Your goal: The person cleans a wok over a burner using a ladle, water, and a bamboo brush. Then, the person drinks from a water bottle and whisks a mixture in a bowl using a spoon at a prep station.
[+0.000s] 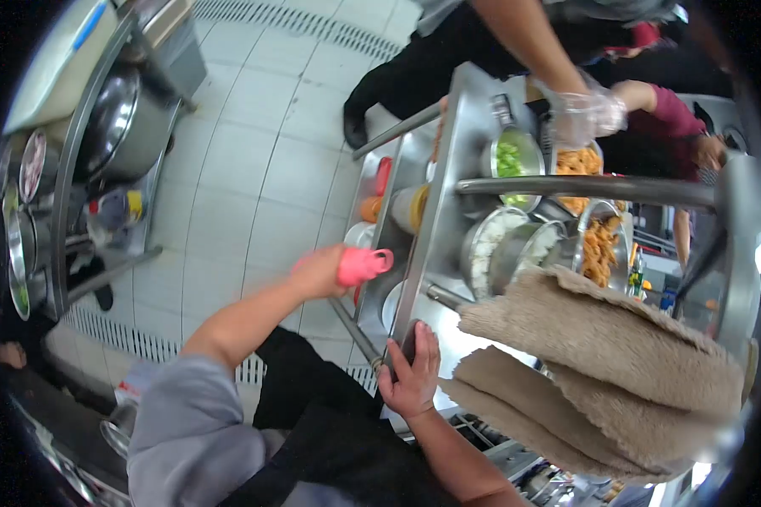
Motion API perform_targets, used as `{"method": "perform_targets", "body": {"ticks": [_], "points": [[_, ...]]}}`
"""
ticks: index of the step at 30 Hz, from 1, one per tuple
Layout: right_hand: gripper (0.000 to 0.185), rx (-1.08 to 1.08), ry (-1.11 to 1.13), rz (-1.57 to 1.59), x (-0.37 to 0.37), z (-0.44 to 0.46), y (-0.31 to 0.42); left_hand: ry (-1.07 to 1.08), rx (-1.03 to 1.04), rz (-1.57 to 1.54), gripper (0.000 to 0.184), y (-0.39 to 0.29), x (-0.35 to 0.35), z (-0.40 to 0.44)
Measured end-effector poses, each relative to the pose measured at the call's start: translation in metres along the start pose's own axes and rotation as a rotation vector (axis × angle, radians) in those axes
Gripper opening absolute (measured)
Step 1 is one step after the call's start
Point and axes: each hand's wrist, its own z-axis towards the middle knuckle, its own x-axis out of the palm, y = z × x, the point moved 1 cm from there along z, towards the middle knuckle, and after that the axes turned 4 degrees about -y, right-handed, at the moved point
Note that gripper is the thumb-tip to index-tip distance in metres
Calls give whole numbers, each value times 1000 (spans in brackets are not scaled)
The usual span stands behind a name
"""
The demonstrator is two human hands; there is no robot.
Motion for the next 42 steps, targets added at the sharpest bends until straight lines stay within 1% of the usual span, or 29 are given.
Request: {"method": "perform_targets", "body": {"ticks": [2,5,8,11,14,16,17,18,20,21,22,23,24,25,26,27,28,29,30,31,32,33,34,36,37,39,40,41,42], "points": [[43,3,44,21,-2,-2,-2,-54,-106,-35,65,6,-7,-28],[44,-18,24,36,-4,-3,-2,-294,-226,-11,74,9,-11,-73],[44,-29,-15,76,-6,-3,-2,-481,-224,31,77,-27,-26,-122],[44,8,-40,92,-7,-9,-1,-501,-313,14,81,-84,-59,-166],[53,-82,-46,128,-11,-10,-1,-531,-193,44,88,-131,-68,-217],[66,-47,-118,222,-13,-18,-2,-593,-154,36,90,-175,-75,-244],[82,-114,-134,246,-6,-23,-7,-636,-167,31,90,-198,-72,-259],[82,-185,-134,283,-12,-24,5,-679,-179,26,90,-221,-70,-273],[92,-263,61,847,-51,-36,31,-718,-222,1,93,-275,-55,-295],[102,-425,52,844,-73,-40,52,-746,-229,8,93,-292,-43,-302],[102,-448,57,853,-93,-42,70,-798,-186,-17,93,-308,-30,-307],[103,-334,60,1048,-110,-44,85,-849,-141,-41,94,-323,-18,-312],[103,-212,73,1236,-119,-51,88,-874,-149,-38,94,-338,-6,-319],[104,-172,146,1265,-120,-55,78,-830,-156,6,97,-355,3,-325],[104,-200,161,1265,-125,-62,70,-787,-160,50,100,-370,7,-332],[101,-249,138,1348,-138,-69,64,-723,-150,75,100,-384,6,-343],[98,-292,119,1431,-149,-75,57,-746,-157,73,100,-386,1,-345],[96,-324,282,1544,-160,-76,47,-654,-9,-72,99,-384,-6,-345],[96,-332,302,1542,-176,-81,40,-556,140,-215,98,-387,-12,-346],[95,-349,473,1620,-193,-88,36,-569,134,-220,98,-404,-18,-351],[94,-365,642,1692,-203,-91,34,-497,334,-256,92,-431,-24,-354],[97,-449,733,1676,-209,-91,32,-417,539,-288,86,-452,-27,-356],[97,-456,733,1668,-206,-93,30,-421,547,-287,86,-463,-31,-355],[99,-600,906,1720,-203,-97,34,-43,630,-202,71,-480,-28,-352],[100,-649,967,1728,-207,-100,38,-50,643,-202,71,-486,-22,-354],[102,-689,982,1709,-217,-107,46,36,744,-390,53,-496,-10,-363],[103,-686,958,1700,-225,-110,50,36,752,-389,53,-500,-7,-371],[104,-677,917,1683,-232,-114,53,31,820,-353,44,-504,-4,-381],[105,-669,866,1664,-240,-119,56,29,939,-296,31,-512,-3,-392]]}}
